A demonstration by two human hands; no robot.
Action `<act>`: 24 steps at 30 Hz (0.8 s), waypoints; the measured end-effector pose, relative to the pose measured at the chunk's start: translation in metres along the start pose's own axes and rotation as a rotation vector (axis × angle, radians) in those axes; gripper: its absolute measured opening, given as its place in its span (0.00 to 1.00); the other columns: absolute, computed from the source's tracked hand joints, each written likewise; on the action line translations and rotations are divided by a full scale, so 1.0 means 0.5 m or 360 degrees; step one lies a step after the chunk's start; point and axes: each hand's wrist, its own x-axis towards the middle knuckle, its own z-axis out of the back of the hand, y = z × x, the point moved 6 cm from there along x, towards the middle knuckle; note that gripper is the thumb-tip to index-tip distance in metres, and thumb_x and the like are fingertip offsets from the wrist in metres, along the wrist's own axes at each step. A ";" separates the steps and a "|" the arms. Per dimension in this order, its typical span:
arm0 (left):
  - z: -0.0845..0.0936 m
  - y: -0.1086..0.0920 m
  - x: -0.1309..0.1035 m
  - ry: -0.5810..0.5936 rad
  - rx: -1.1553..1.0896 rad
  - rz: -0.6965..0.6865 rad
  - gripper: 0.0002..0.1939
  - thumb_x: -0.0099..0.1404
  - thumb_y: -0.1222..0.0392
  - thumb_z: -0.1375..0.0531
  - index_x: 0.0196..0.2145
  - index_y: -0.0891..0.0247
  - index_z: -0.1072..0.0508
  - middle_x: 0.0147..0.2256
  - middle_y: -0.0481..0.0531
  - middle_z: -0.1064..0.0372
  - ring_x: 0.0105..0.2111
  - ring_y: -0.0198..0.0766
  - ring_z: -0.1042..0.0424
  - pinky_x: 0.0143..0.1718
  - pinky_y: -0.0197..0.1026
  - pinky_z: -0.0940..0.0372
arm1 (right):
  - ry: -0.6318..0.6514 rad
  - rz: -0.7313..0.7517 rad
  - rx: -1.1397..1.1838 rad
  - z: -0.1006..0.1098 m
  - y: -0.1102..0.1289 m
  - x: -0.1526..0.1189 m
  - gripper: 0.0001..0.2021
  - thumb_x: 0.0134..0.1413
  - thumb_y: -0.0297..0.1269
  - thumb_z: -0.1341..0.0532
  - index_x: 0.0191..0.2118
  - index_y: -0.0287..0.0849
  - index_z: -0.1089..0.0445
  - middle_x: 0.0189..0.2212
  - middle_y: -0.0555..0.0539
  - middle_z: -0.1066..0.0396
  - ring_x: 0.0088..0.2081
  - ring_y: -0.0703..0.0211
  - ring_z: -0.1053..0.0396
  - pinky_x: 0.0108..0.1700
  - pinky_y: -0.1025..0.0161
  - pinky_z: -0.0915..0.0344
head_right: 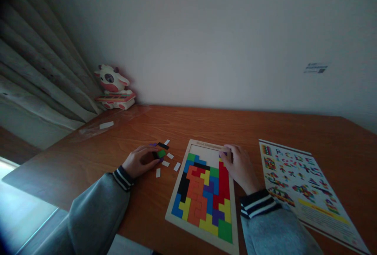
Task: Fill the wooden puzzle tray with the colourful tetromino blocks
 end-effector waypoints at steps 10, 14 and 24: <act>0.029 0.029 -0.004 0.0016 0.0182 0.0005 0.18 0.65 0.52 0.38 0.52 0.57 0.27 0.51 0.54 0.26 0.50 0.45 0.26 0.54 0.52 0.31 | 0.0009 0.0017 0.0028 0.001 0.004 -0.002 0.19 0.62 0.52 0.45 0.48 0.44 0.30 0.46 0.39 0.27 0.50 0.45 0.31 0.55 0.47 0.37; 0.033 0.032 -0.016 0.0189 0.0173 -0.0140 0.16 0.65 0.56 0.39 0.51 0.58 0.27 0.51 0.55 0.26 0.50 0.46 0.27 0.54 0.51 0.31 | 0.0028 0.0024 0.0022 -0.003 -0.001 -0.001 0.19 0.62 0.52 0.45 0.48 0.43 0.30 0.46 0.39 0.27 0.50 0.45 0.31 0.55 0.48 0.37; -0.002 0.033 0.009 0.0228 0.0318 0.0083 0.27 0.63 0.42 0.37 0.55 0.58 0.28 0.58 0.58 0.32 0.56 0.53 0.31 0.58 0.59 0.36 | 0.0019 0.0061 -0.0007 -0.002 0.001 -0.004 0.20 0.63 0.52 0.46 0.48 0.42 0.31 0.45 0.39 0.27 0.49 0.44 0.32 0.55 0.47 0.37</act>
